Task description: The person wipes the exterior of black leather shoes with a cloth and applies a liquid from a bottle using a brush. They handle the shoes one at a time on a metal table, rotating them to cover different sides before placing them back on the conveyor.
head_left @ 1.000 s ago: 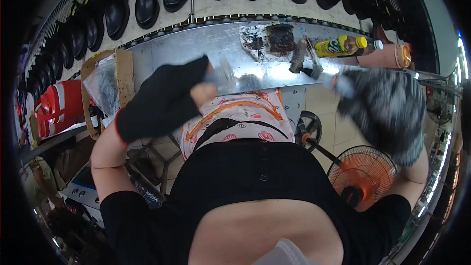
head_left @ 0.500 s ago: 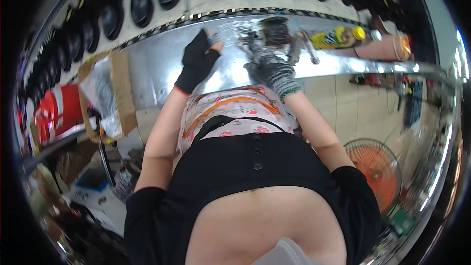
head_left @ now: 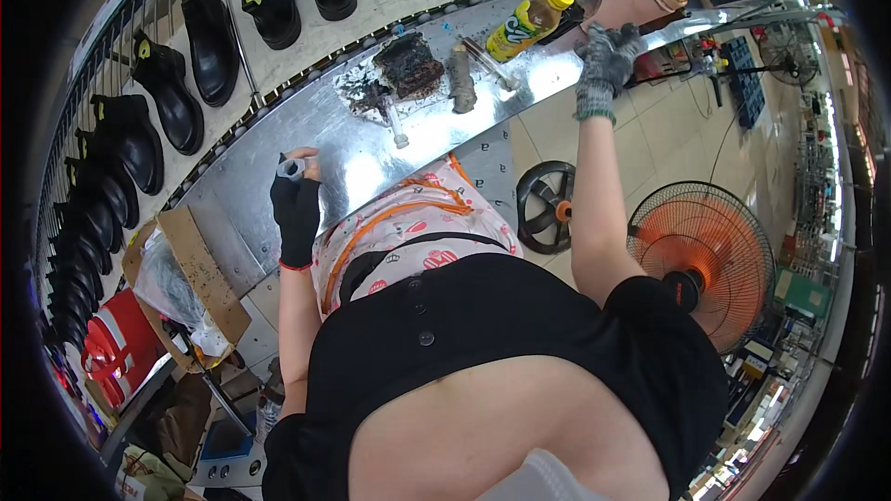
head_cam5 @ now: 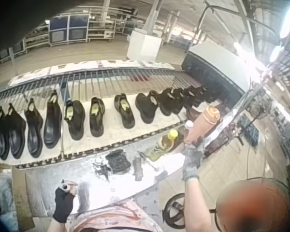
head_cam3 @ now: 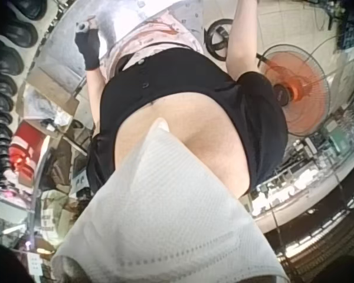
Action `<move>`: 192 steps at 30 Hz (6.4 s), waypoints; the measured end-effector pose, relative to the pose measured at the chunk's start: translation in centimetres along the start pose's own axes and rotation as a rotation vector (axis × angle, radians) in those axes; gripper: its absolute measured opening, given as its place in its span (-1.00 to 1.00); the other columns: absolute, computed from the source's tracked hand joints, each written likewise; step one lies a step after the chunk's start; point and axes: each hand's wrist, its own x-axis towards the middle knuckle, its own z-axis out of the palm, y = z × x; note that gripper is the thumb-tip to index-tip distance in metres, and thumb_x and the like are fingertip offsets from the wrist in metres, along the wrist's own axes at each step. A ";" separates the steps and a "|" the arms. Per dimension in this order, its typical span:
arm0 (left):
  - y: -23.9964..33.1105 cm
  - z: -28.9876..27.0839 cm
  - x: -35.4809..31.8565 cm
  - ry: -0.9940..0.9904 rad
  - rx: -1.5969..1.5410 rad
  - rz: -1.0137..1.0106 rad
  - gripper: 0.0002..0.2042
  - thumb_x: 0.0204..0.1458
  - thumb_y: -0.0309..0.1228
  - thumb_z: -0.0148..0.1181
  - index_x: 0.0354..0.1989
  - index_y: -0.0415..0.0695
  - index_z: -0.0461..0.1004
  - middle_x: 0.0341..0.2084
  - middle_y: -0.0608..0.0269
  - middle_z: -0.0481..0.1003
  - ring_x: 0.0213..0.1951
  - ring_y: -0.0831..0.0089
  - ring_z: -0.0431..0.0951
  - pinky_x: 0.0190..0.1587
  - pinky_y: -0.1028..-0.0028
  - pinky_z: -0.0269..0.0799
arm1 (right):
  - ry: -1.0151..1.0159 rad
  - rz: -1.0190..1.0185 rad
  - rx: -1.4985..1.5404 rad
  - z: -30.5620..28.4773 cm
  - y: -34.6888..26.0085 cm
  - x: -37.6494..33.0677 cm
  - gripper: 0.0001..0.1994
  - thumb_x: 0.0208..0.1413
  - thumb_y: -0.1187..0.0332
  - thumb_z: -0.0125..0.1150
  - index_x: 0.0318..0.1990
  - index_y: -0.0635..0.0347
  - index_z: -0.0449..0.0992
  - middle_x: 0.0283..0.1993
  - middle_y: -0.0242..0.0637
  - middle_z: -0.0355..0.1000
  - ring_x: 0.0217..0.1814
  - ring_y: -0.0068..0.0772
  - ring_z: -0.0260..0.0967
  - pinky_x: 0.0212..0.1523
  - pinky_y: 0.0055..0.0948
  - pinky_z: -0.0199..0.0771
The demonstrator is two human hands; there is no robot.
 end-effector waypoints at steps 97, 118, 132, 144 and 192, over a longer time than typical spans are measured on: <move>6.0 1.9 0.9 -0.476 -0.146 0.052 -0.59 0.10 -0.24 0.11 0.00 -0.31 0.37 -0.56 0.22 0.42 -0.47 0.51 0.37 -0.37 0.46 0.32 | -1.511 -1.423 -0.948 9.7 -18.4 -15.1 -0.50 -0.08 0.29 0.26 0.10 0.02 0.36 0.00 -0.19 0.42 -0.01 -0.19 0.39 0.00 -0.27 0.40; 5.5 2.5 1.1 -0.437 -0.207 0.121 -0.58 0.10 -0.24 0.11 0.04 -0.30 0.35 -0.55 0.21 0.44 -0.48 0.49 0.40 -0.37 0.47 0.32 | -1.487 -1.426 -0.849 9.8 -17.9 -14.4 -0.48 -0.17 0.33 0.33 0.05 0.12 0.41 -0.06 -0.12 0.44 -0.02 -0.11 0.40 0.03 -0.27 0.38; 5.8 2.4 1.2 -0.449 -0.143 0.153 -0.49 0.09 -0.28 0.12 0.18 -0.27 0.24 -0.52 0.21 0.46 -0.45 0.50 0.43 -0.34 0.48 0.36 | -1.419 -1.483 -0.894 9.5 -17.9 -14.4 -0.48 -0.13 0.16 0.31 0.06 0.02 0.40 -0.07 -0.19 0.46 -0.06 -0.18 0.43 -0.05 -0.26 0.44; 6.2 2.2 1.0 -0.437 -0.182 0.157 -0.47 0.09 -0.29 0.14 0.21 -0.26 0.21 -0.54 0.25 0.42 -0.46 0.55 0.40 -0.37 0.50 0.34 | -1.436 -1.461 -0.909 9.4 -17.8 -14.3 -0.47 -0.09 0.18 0.29 0.08 0.06 0.38 -0.04 -0.17 0.44 -0.02 -0.17 0.41 -0.01 -0.26 0.41; 6.6 2.3 1.4 -0.484 -0.125 0.129 -0.49 0.10 -0.27 0.12 0.17 -0.27 0.24 -0.52 0.25 0.43 -0.45 0.52 0.40 -0.34 0.48 0.35 | -1.448 -1.413 -0.843 9.4 -17.8 -14.1 -0.41 -0.16 0.14 0.34 0.11 -0.02 0.38 -0.05 -0.18 0.45 -0.03 -0.15 0.42 -0.02 -0.26 0.42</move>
